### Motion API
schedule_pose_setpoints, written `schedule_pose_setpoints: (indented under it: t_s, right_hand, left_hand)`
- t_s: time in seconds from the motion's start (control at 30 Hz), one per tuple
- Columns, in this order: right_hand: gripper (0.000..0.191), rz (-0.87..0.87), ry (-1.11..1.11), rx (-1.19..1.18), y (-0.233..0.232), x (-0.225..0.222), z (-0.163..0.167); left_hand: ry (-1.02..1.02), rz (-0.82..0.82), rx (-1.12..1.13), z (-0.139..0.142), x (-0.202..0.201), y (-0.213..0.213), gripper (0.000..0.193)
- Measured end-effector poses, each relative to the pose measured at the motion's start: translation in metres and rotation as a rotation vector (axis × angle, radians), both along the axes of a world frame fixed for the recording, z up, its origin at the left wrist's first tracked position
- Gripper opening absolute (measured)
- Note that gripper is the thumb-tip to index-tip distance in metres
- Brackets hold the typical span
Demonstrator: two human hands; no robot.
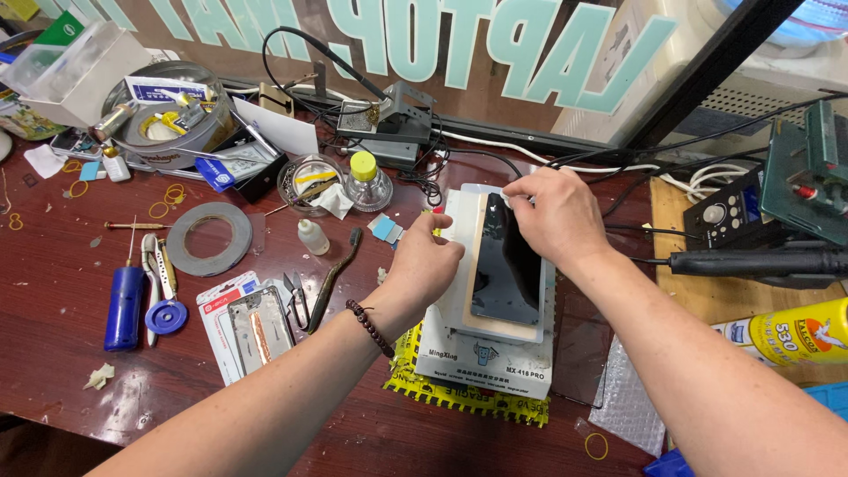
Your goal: The person cleans a phone screen with a wipe, peels the protective liner off a new screen assembly, aligns it over the phone frame resting on a box, and presses it into place. They then lift the assembled phone, turn it over, and press along the edges while checking the fit.
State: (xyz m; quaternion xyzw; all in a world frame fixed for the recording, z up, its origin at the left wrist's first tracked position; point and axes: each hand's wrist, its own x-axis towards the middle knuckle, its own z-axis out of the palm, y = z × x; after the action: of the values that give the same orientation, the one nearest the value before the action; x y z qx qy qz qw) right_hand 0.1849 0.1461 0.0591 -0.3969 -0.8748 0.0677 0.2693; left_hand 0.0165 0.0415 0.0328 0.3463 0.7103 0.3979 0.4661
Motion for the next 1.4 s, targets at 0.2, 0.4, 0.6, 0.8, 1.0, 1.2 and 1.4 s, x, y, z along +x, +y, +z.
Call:
schedule_pose_setpoints:
  t_s: [0.2,0.4,0.6,0.8,1.0,1.2,1.4]
  right_hand:
    - [0.009,0.079,0.050,-0.134,-0.079,0.017,0.005]
    - [0.008,0.082,-0.003,-0.091,-0.065,0.013,0.011]
    - [0.008,0.043,-0.020,0.029,-0.010,-0.007,0.003]
    - [0.008,0.215,-0.055,-0.027,-0.093,0.016,0.016]
    - [0.011,0.239,-0.059,0.036,-0.087,0.015,0.024]
    - [0.008,0.110,-0.016,0.052,-0.024,-0.006,0.010]
    - [0.012,0.267,-0.052,-0.097,-0.096,0.016,0.023]
  left_hand:
    - [-0.020,0.014,0.021,-0.005,-0.001,0.003,0.058]
    - [-0.033,0.037,0.000,-0.010,-0.002,0.004,0.060]
    - [-0.043,0.037,-0.008,-0.014,-0.005,-0.004,0.059]
    - [-0.101,0.025,-0.023,-0.016,-0.008,-0.003,0.056]
    - [-0.152,0.016,-0.061,-0.013,-0.011,-0.003,0.053]
    - [-0.154,0.023,-0.080,-0.012,-0.013,-0.003,0.051]
    - [0.352,-0.028,0.289,-0.013,-0.014,-0.006,0.046]
